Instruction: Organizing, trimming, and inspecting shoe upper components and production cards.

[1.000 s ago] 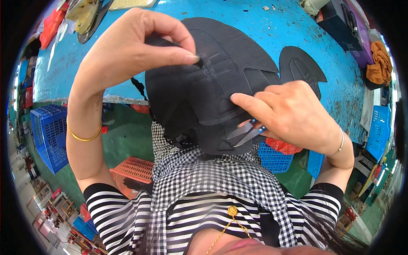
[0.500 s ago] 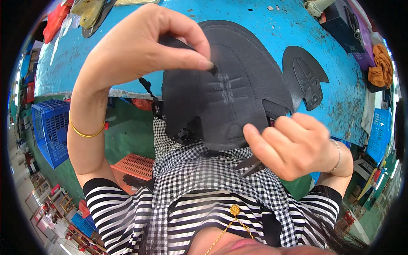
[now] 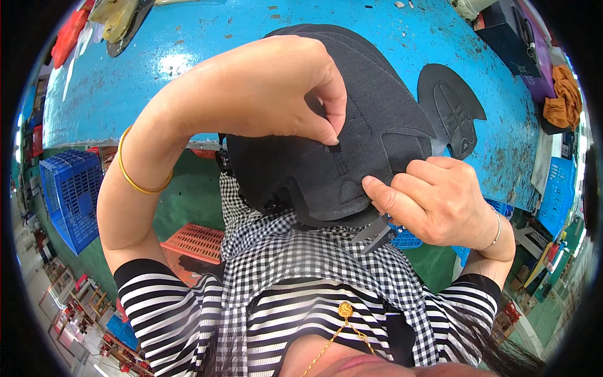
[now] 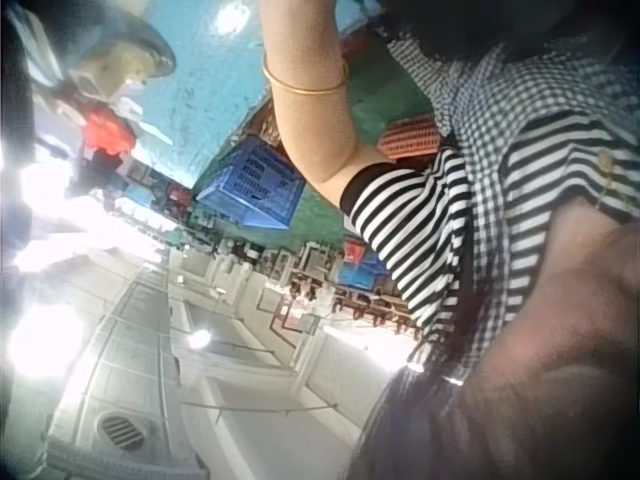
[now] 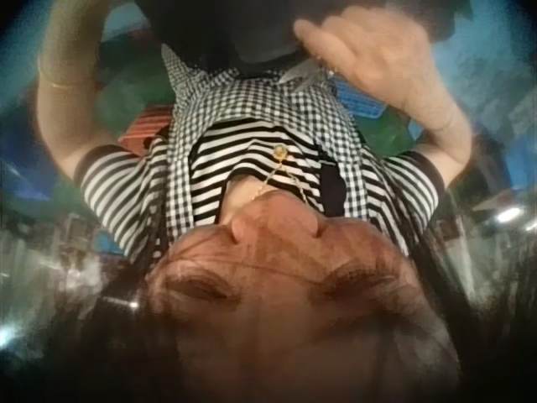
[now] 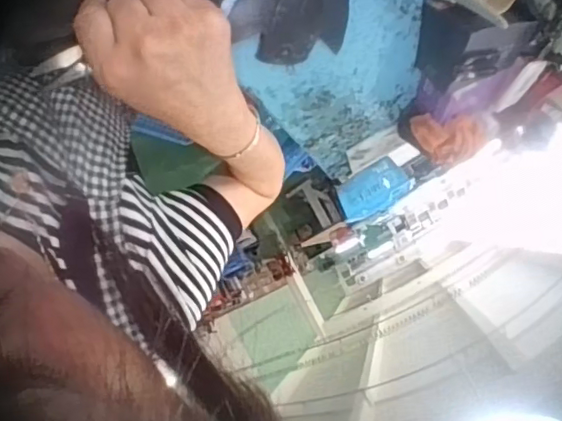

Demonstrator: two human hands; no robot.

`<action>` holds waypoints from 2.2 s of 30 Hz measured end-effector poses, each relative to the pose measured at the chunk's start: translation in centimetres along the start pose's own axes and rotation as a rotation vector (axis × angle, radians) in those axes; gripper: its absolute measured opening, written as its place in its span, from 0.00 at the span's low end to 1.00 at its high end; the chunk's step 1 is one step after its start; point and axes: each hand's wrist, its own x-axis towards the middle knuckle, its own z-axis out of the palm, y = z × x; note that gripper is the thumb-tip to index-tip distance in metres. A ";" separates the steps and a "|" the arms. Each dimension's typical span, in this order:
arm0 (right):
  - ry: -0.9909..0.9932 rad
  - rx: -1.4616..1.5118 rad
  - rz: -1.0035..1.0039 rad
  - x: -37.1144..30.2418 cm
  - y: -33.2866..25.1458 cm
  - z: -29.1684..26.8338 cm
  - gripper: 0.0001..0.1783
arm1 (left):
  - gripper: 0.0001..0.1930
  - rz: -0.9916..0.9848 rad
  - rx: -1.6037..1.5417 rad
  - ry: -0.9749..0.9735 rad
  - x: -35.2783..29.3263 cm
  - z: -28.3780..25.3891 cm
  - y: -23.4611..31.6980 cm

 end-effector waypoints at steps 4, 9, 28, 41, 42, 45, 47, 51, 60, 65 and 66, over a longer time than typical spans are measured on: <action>-0.032 0.320 0.128 0.4 1.3 -0.6 0.17 | 0.06 -0.023 0.043 0.030 -0.2 0.4 0.0; 0.026 0.390 0.225 1.6 4.0 -1.7 0.15 | 0.08 0.057 0.166 0.103 -0.2 1.0 -0.2; -0.093 0.138 0.058 4.5 6.0 0.8 0.11 | 0.09 0.020 0.279 0.169 -0.6 -0.2 -1.9; -0.143 0.104 0.275 6.0 5.9 1.0 0.16 | 0.08 0.020 0.185 0.026 -1.2 -1.2 -2.8; -0.144 0.104 0.277 6.2 6.1 1.3 0.16 | 0.08 0.038 0.171 0.027 -1.2 -1.1 -2.9; -0.153 0.110 0.231 6.5 6.8 2.1 0.16 | 0.08 0.020 0.179 0.033 -1.2 -1.0 -2.9; -0.100 0.147 0.235 6.5 7.1 2.6 0.15 | 0.08 0.061 0.168 0.081 -1.4 -0.7 -3.7; -0.110 0.212 0.301 6.4 6.4 -0.2 0.12 | 0.09 -0.005 0.083 0.045 -1.8 -1.0 -3.9; -0.154 -0.408 0.184 7.1 -2.2 3.6 0.14 | 0.09 -0.030 -0.209 0.150 -1.4 -0.9 -4.2; -0.124 -0.493 0.284 7.5 -2.8 4.2 0.11 | 0.09 -0.047 -0.153 0.459 -3.2 -3.2 -4.3; -0.070 -0.426 0.230 7.9 -2.3 3.7 0.11 | 0.08 -0.100 -0.133 0.558 -5.1 -4.2 -3.3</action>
